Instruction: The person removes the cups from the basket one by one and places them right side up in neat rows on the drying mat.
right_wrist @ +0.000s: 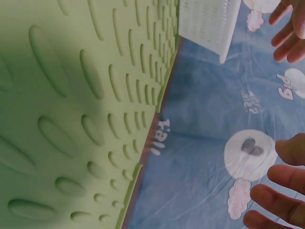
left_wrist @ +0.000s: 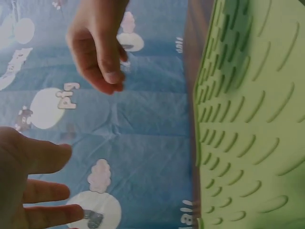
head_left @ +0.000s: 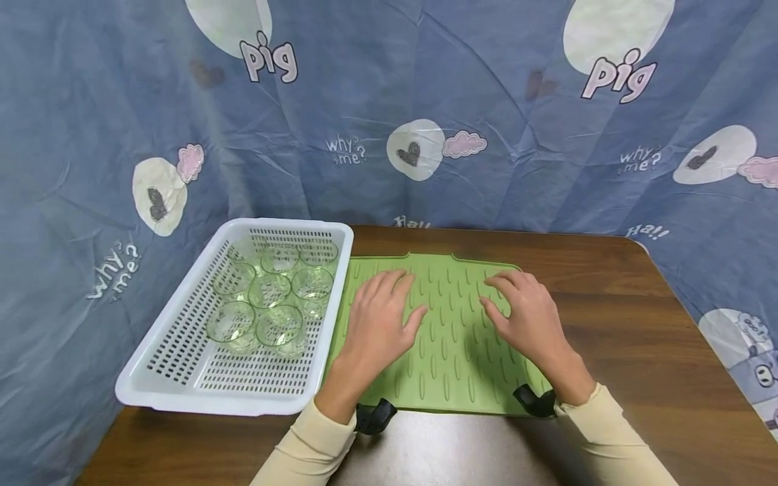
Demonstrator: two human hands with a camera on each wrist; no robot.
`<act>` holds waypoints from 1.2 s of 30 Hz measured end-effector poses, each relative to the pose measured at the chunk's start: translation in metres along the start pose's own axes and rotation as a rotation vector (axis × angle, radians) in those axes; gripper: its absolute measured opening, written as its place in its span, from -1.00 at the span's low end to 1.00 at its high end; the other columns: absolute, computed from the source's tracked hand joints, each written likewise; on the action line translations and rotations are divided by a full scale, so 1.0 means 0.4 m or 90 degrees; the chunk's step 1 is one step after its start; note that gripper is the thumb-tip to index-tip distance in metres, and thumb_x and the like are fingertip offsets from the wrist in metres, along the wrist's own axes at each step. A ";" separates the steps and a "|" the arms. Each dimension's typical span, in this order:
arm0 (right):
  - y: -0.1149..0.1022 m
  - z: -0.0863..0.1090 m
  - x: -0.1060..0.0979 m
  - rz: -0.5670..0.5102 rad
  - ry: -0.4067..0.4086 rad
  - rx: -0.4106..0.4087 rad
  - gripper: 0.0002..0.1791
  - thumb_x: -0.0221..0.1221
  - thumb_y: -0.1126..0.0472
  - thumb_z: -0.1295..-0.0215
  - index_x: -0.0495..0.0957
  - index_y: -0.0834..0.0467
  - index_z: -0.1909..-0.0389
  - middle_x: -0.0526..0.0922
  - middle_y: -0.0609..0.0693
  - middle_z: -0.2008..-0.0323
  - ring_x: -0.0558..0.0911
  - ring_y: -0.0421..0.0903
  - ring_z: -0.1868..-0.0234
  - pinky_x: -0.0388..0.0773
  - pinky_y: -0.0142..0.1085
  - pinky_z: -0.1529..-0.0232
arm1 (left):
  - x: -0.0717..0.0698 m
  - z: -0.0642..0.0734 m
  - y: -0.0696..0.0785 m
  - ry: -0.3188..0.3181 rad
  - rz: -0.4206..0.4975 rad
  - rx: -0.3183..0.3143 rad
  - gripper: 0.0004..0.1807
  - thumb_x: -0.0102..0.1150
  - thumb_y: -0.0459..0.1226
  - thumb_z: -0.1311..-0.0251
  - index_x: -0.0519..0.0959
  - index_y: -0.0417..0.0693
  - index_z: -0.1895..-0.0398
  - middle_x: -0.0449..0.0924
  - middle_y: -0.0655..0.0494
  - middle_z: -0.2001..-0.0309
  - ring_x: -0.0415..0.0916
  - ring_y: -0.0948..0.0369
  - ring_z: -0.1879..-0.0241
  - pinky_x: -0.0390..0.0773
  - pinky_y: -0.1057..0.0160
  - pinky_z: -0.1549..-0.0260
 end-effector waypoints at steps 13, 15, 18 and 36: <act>0.019 0.011 0.003 -0.031 -0.087 0.033 -0.68 0.39 0.18 -0.13 0.67 0.19 0.09 0.70 0.13 0.08 0.64 0.17 0.07 0.60 0.10 0.18 | -0.049 0.025 0.007 -0.023 0.015 -0.001 -0.40 0.25 -0.03 -0.24 0.47 -0.09 -0.29 0.50 -0.05 -0.29 0.43 -0.03 -0.30 0.44 -0.11 -0.29; 0.022 0.010 0.001 -0.033 -0.095 0.034 -0.68 0.39 0.18 -0.14 0.67 0.19 0.08 0.70 0.13 0.07 0.64 0.18 0.06 0.60 0.11 0.15 | -0.061 0.028 0.010 -0.011 0.014 0.005 -0.41 0.26 -0.03 -0.23 0.48 -0.09 -0.28 0.51 -0.04 -0.29 0.44 -0.03 -0.29 0.45 -0.10 -0.29; 0.025 0.008 -0.002 -0.032 -0.102 0.034 -0.67 0.39 0.19 -0.14 0.67 0.19 0.07 0.70 0.15 0.06 0.64 0.19 0.04 0.60 0.12 0.13 | -0.077 0.031 0.012 0.002 0.015 0.014 -0.42 0.28 -0.04 -0.23 0.49 -0.09 -0.27 0.51 -0.05 -0.28 0.43 -0.03 -0.29 0.44 -0.10 -0.29; 0.067 0.037 -0.011 -0.014 -0.223 0.040 -0.60 0.32 0.15 -0.23 0.60 0.17 -0.07 0.64 0.15 -0.05 0.60 0.19 -0.08 0.59 0.14 0.03 | -0.184 0.087 -0.047 -0.066 -0.021 0.051 -0.33 0.29 -0.02 -0.22 0.41 -0.07 -0.35 0.42 -0.06 -0.36 0.35 -0.08 -0.36 0.42 -0.17 -0.30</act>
Point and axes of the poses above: each hand's wrist, its own z-axis away from the middle knuckle, its own x-axis out of the palm, y = z × x, the point moved 5 cm from there along -z, towards the middle knuckle
